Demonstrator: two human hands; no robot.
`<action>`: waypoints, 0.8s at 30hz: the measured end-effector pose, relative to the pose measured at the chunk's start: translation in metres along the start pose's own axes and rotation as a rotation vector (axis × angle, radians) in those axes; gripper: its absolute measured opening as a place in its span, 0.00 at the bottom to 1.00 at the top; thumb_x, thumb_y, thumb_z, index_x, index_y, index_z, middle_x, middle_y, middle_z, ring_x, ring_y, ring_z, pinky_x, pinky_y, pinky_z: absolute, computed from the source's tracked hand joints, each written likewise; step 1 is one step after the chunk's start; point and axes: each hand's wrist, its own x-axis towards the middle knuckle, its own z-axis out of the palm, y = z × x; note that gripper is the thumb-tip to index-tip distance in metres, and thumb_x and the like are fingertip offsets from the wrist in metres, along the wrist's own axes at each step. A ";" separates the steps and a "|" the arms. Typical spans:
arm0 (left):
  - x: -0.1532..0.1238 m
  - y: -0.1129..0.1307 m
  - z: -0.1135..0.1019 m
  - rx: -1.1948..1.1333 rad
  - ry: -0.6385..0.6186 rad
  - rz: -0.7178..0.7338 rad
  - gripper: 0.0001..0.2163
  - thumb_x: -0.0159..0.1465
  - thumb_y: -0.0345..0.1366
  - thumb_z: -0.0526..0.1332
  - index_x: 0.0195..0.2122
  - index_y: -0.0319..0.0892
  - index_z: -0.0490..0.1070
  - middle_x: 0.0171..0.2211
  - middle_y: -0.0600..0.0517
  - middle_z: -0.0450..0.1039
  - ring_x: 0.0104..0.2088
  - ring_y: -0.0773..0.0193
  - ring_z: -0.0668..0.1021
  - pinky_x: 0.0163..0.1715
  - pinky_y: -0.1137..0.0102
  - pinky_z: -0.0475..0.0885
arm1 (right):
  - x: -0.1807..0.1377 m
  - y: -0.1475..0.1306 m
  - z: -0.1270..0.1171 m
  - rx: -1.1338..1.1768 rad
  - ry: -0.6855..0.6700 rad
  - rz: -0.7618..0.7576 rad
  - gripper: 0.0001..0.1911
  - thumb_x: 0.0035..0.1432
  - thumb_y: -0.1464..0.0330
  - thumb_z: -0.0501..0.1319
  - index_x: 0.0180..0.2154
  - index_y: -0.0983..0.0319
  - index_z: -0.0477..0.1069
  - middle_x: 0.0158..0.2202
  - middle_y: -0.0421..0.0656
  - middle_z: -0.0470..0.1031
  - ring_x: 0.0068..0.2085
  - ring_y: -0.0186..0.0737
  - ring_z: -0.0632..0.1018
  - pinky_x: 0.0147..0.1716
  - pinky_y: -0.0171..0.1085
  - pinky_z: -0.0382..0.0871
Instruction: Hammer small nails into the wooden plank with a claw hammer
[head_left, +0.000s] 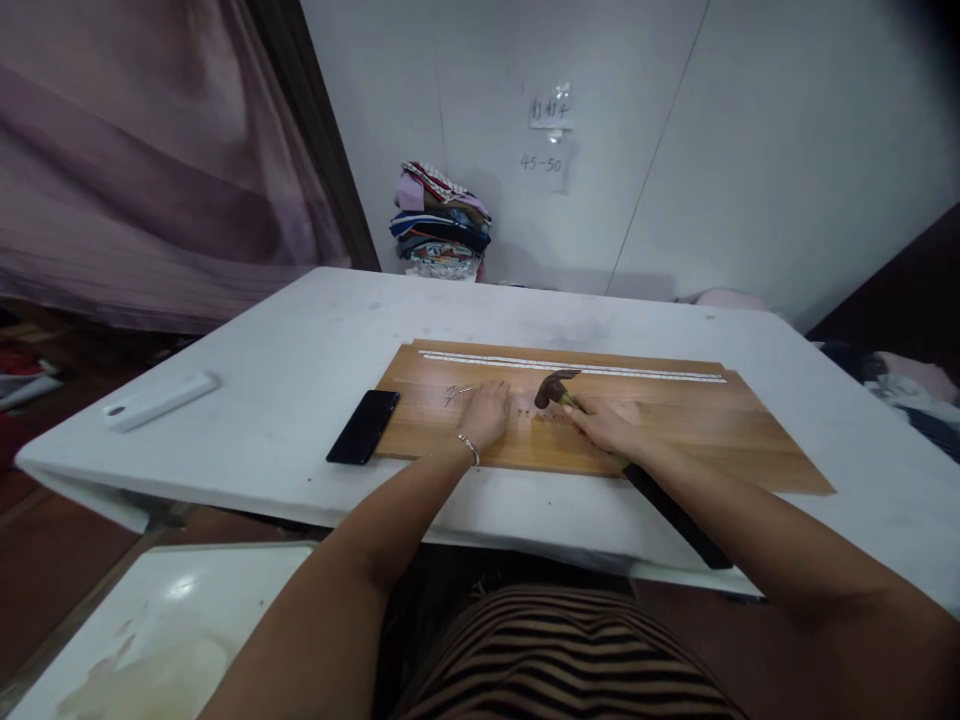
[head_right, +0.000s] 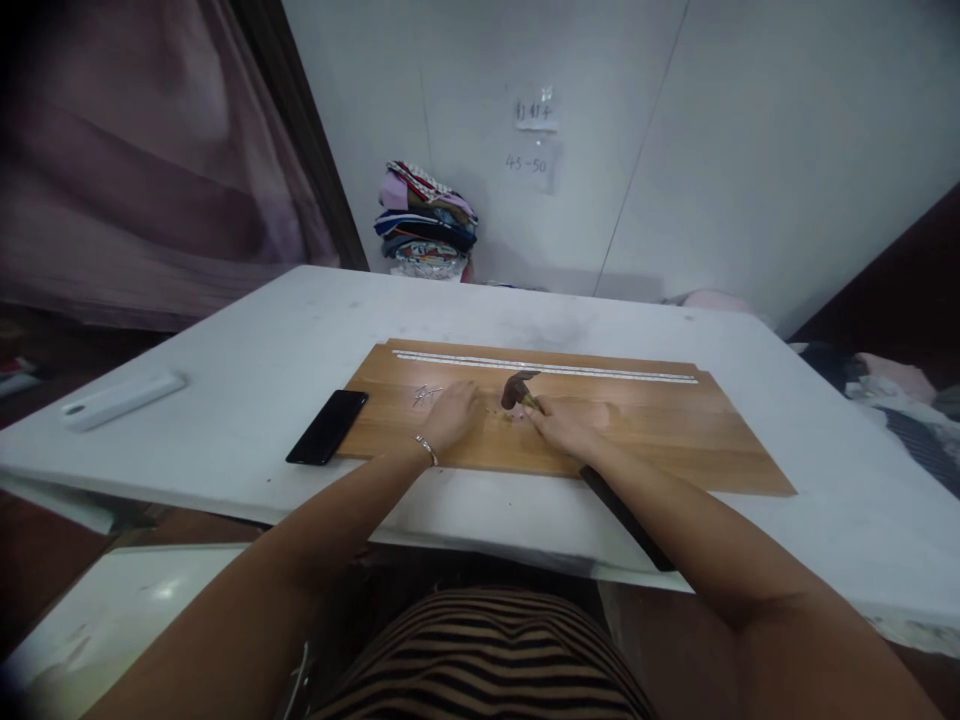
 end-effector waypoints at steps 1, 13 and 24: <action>-0.001 -0.001 0.004 0.022 -0.002 -0.003 0.14 0.71 0.32 0.49 0.51 0.37 0.71 0.54 0.39 0.74 0.57 0.53 0.73 0.60 0.59 0.65 | -0.001 0.003 0.001 0.020 0.001 0.003 0.13 0.66 0.57 0.57 0.40 0.60 0.71 0.24 0.39 0.67 0.25 0.38 0.69 0.26 0.36 0.62; -0.012 0.000 0.010 0.081 0.018 -0.076 0.17 0.72 0.37 0.48 0.57 0.41 0.70 0.63 0.43 0.68 0.64 0.49 0.65 0.64 0.52 0.57 | -0.002 0.004 0.009 -0.020 -0.020 -0.033 0.11 0.65 0.62 0.57 0.40 0.62 0.73 0.28 0.41 0.73 0.30 0.40 0.72 0.33 0.37 0.64; -0.011 -0.003 0.013 0.082 0.030 -0.068 0.17 0.72 0.35 0.48 0.57 0.42 0.70 0.63 0.43 0.68 0.64 0.50 0.66 0.63 0.53 0.58 | -0.003 0.003 0.007 0.018 -0.035 -0.003 0.11 0.65 0.62 0.58 0.41 0.61 0.73 0.26 0.40 0.72 0.29 0.39 0.71 0.31 0.36 0.65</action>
